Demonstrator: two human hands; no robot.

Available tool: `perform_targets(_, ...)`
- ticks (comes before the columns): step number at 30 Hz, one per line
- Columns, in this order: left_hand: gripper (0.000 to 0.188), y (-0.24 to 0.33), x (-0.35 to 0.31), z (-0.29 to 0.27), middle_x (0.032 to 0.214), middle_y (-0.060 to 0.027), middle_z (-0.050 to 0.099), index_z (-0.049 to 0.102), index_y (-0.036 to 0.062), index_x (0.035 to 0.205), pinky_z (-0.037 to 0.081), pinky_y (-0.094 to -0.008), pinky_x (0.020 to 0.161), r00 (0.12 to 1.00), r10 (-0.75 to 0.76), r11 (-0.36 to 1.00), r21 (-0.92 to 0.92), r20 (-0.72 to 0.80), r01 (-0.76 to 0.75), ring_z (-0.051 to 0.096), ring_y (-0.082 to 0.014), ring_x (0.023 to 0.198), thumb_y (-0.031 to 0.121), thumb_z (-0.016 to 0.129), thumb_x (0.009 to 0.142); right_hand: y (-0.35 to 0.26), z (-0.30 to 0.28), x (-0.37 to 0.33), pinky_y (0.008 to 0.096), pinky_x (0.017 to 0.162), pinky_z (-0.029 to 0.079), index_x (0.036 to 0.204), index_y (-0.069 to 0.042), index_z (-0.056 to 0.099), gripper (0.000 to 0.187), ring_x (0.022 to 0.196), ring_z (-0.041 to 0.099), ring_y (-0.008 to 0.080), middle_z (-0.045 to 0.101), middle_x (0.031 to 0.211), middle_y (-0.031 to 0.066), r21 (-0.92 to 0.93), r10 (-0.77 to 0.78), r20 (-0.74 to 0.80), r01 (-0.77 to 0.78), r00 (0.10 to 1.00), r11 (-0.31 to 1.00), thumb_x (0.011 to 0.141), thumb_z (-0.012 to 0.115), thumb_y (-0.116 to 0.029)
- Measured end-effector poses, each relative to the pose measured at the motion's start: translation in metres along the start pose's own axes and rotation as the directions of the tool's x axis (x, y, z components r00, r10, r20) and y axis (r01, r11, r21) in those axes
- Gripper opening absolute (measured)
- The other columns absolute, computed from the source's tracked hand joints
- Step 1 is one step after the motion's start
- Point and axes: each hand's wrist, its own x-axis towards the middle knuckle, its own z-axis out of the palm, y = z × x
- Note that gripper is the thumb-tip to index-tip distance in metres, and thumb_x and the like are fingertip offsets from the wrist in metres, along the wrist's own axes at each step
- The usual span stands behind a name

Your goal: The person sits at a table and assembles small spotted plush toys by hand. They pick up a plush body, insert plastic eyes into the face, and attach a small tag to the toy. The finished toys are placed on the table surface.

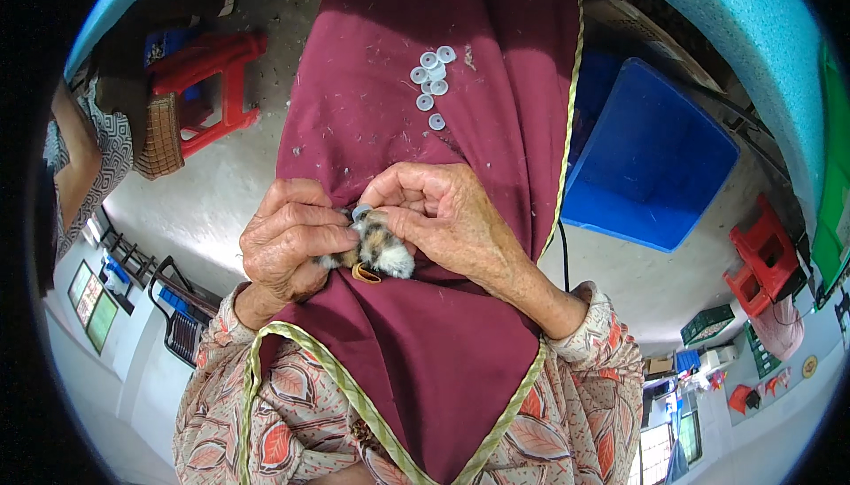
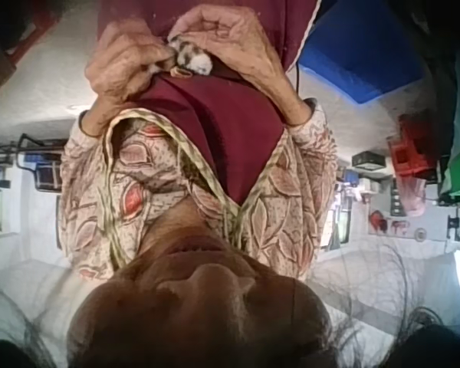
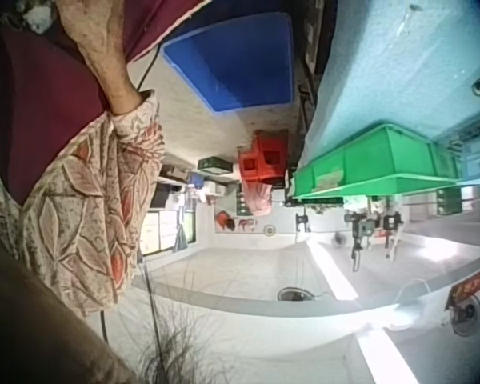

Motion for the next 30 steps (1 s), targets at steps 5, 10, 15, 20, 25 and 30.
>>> perform_targets(5,0.027,0.001,-0.001,-0.001,0.069,-0.0059,0.061,0.067,0.0039,0.077,0.048,-0.0317,0.059,1.0,-0.008,1.0,0.008,0.002,0.008,0.057,-0.0239,0.068,0.005,0.063,0.05,0.002,0.002,-0.001,0.0215,0.071,0.052,0.097,0.004,0.063,0.013,0.08,0.062,0.0083,0.066,0.086,0.0047,-0.054,-0.043,-0.048,0.04,0.998,0.998,0.088,0.061,-0.004)
perform_targets(10,0.032,0.004,0.0,-0.005,0.069,-0.0081,0.06,0.067,0.0011,0.079,0.048,-0.0327,0.059,1.0,0.014,0.999,0.029,0.012,-0.014,0.057,-0.0248,0.068,0.004,0.062,0.048,0.004,0.009,-0.003,0.022,0.074,0.052,0.097,0.005,0.063,0.012,0.083,0.063,0.0093,0.067,0.09,0.0069,-0.022,-0.11,-0.082,0.109,0.99,0.994,0.087,0.06,0.0)
perform_targets(15,0.032,0.007,0.0,-0.006,0.069,-0.0089,0.058,0.067,-0.0003,0.079,0.048,-0.0331,0.059,1.0,0.017,0.999,0.033,0.017,-0.018,0.057,-0.025,0.068,0.004,0.061,0.047,0.005,0.012,-0.005,0.0224,0.075,0.053,0.097,0.005,0.062,0.011,0.084,0.064,0.01,0.067,0.091,0.0077,-0.073,-0.155,-0.101,0.148,0.983,0.986,0.087,0.059,0.001)
perform_targets(20,0.033,0.007,-0.001,-0.004,0.07,-0.0088,0.059,0.067,0.0002,0.079,0.048,-0.0329,0.059,1.0,0.021,0.999,0.05,0.008,-0.021,0.057,-0.0249,0.068,0.004,0.062,0.047,0.009,0.01,-0.004,0.0225,0.072,0.052,0.096,0.004,0.061,0.01,0.081,0.064,0.009,0.066,0.087,0.0053,-0.084,-0.207,-0.081,0.2,0.975,0.976,0.087,0.058,0.002)
perform_targets(25,0.032,0.008,0.002,-0.004,0.07,-0.0085,0.059,0.066,0.0006,0.079,0.048,-0.0329,0.059,1.0,0.005,0.999,0.053,0.025,-0.006,0.058,-0.0248,0.069,0.003,0.062,0.047,0.009,0.009,-0.004,0.0225,0.071,0.052,0.097,0.002,0.06,0.011,0.08,0.063,0.0086,0.066,0.086,0.004,-0.121,-0.224,-0.085,0.213,0.971,0.97,0.087,0.058,0.003)
perform_targets(30,0.031,0.005,0.0,0.0,0.07,-0.0076,0.058,0.066,0.0012,0.077,0.048,-0.033,0.059,1.0,0.009,0.998,0.069,0.001,-0.009,0.058,-0.0251,0.069,0.002,0.063,0.047,0.008,0.007,-0.002,0.0224,0.074,0.051,0.098,0.002,0.061,0.01,0.083,0.063,0.0084,0.066,0.087,0.0041,-0.055,-0.151,-0.084,0.147,0.985,0.988,0.088,0.058,0.002)
